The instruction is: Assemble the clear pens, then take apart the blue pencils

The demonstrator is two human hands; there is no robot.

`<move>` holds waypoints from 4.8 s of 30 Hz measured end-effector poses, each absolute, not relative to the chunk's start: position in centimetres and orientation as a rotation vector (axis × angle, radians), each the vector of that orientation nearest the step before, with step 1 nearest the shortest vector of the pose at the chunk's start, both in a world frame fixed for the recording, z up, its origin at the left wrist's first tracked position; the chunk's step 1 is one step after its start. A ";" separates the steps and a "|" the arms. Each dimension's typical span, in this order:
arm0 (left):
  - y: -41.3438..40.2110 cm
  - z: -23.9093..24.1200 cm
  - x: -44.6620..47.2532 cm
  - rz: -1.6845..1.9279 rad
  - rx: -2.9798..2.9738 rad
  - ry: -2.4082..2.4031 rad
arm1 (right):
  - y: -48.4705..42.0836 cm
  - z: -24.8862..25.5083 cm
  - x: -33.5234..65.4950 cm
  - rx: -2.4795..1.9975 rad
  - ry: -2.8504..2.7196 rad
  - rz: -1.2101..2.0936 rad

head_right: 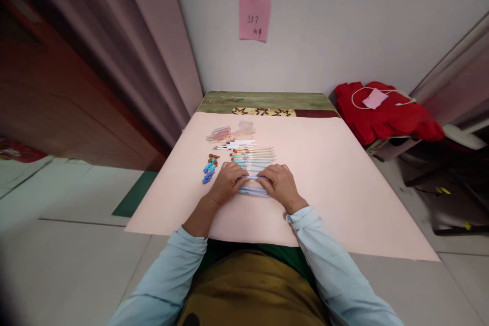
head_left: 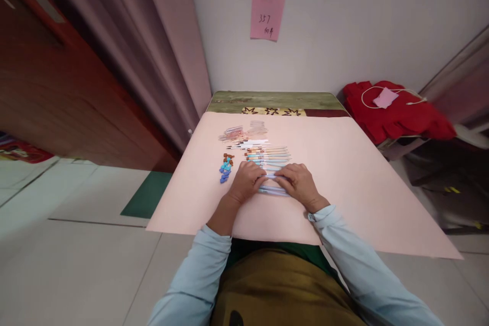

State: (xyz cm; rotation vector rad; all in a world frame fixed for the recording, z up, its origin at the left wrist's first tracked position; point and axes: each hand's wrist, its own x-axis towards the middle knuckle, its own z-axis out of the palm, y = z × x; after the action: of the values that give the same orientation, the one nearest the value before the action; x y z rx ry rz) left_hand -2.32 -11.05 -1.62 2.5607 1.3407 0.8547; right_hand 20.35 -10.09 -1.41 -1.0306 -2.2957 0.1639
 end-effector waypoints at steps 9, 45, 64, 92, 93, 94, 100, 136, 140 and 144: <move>-11.1 -1.5 -2.3 0.900 2.532 1.341 | -9.7 -2.2 20.5 -1.014 -2.227 0.120; -13.3 -0.9 -2.4 1.038 2.464 1.394 | -12.1 -0.9 19.8 -1.117 -2.145 0.333; -13.1 -1.2 -2.3 1.057 2.535 1.336 | -11.7 -1.4 20.3 -1.126 -2.256 0.221; -13.9 -1.0 -1.4 0.957 2.880 1.350 | -9.6 5.3 21.3 -0.960 -2.496 1.182; -14.0 -1.0 -1.4 0.958 2.897 1.344 | -9.3 5.9 21.1 -0.912 -2.483 1.387; -14.1 -1.0 -1.5 0.960 2.914 1.331 | -9.0 6.3 20.9 -0.872 -2.459 1.561; -14.4 -0.9 -1.6 1.020 2.934 1.362 | -8.8 6.1 19.9 -0.889 -2.487 1.577; -13.2 -1.2 -1.3 0.842 2.758 1.433 | -12.4 -0.4 21.0 -1.326 -2.077 0.638; -13.2 -1.2 -1.4 0.818 2.750 1.435 | -12.4 -1.4 20.9 -1.209 -1.920 0.705; -13.1 -1.2 -1.4 0.800 2.746 1.426 | -12.3 -1.7 21.1 -1.155 -1.884 0.744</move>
State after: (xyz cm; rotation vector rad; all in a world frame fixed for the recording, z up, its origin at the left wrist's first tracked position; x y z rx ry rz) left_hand -1.40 -13.14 -1.22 2.7462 1.4262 0.8003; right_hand 21.09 -12.32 -1.74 -1.1549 -1.8843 0.7439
